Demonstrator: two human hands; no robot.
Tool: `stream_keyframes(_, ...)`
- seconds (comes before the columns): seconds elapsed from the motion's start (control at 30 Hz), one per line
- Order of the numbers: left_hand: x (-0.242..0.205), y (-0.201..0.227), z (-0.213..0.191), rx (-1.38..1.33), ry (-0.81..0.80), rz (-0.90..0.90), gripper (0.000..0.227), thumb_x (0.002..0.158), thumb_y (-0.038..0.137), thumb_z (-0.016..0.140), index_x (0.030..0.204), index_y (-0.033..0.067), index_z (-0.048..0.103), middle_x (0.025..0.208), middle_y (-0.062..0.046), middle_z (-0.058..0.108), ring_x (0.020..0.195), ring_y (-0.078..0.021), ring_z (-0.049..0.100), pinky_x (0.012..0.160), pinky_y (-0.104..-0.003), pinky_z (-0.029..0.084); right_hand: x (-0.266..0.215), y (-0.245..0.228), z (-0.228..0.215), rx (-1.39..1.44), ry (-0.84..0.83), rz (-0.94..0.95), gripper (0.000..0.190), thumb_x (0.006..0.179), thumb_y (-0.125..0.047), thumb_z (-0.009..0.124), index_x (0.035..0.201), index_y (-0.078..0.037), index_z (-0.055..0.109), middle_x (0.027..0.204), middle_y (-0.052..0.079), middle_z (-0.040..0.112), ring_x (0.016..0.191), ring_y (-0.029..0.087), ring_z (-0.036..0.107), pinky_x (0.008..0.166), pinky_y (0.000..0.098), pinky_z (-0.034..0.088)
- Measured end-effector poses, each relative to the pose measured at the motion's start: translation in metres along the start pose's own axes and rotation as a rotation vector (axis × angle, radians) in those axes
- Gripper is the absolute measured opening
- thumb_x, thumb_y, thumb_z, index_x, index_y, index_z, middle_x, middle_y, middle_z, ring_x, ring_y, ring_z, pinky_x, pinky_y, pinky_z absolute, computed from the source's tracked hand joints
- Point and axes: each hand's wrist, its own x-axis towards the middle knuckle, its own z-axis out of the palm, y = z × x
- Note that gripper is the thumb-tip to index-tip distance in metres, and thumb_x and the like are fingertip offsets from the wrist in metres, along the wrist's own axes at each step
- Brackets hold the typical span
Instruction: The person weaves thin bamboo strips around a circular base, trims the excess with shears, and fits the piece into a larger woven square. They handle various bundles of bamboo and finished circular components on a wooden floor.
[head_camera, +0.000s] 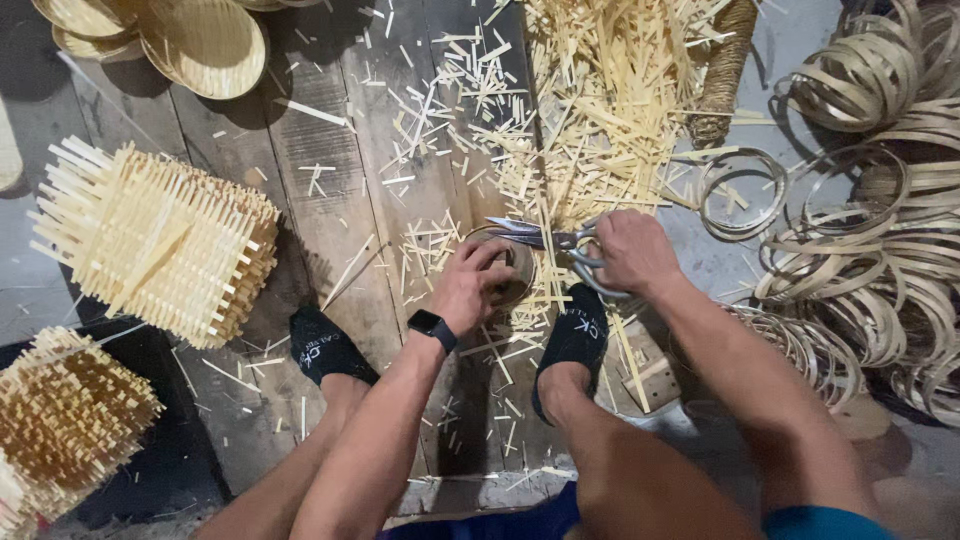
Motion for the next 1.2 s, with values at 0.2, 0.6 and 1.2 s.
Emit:
stream_keyframes(0.2,0.002,0.013,-0.009,0.070,0.026,-0.043,0.050,0.069,0.012,0.087,0.116,0.0266,0.079,0.131,-0.011,0.062,0.121,-0.0361,0.053,0.105,-0.048,0.047,-0.003,0.028,-0.005,0.355,-0.243,0.448,0.039,0.080,-0.039,0.069,0.110,-0.015,0.076,0.095,0.016,0.070,0.089,0.032,0.068,0.083,0.0476,0.054)
stream_keyframes(0.6,0.014,-0.034,0.009,-0.113,0.238,-0.622,0.048,0.093,0.040,0.071,0.124,0.0026,0.071,0.100,-0.020,0.069,0.092,-0.0314,0.068,0.084,-0.044,0.055,-0.013,-0.024,0.027,0.896,-0.044,0.616,0.032,0.095,-0.023,0.071,0.120,-0.004,0.071,0.104,0.010,0.073,0.092,0.021,0.070,0.085,0.0376,0.058)
stream_keyframes(1.2,0.005,-0.070,0.077,-0.850,0.366,-0.893,0.028,0.090,0.013,0.077,0.113,-0.0015,0.079,0.103,-0.006,0.079,0.089,-0.0127,0.069,0.082,-0.027,0.056,0.019,-0.058,0.059,1.344,-0.247,0.545,0.025,0.082,-0.019,0.086,0.092,0.002,0.080,0.071,0.007,0.074,0.059,0.012,0.066,0.053,0.0281,0.054)
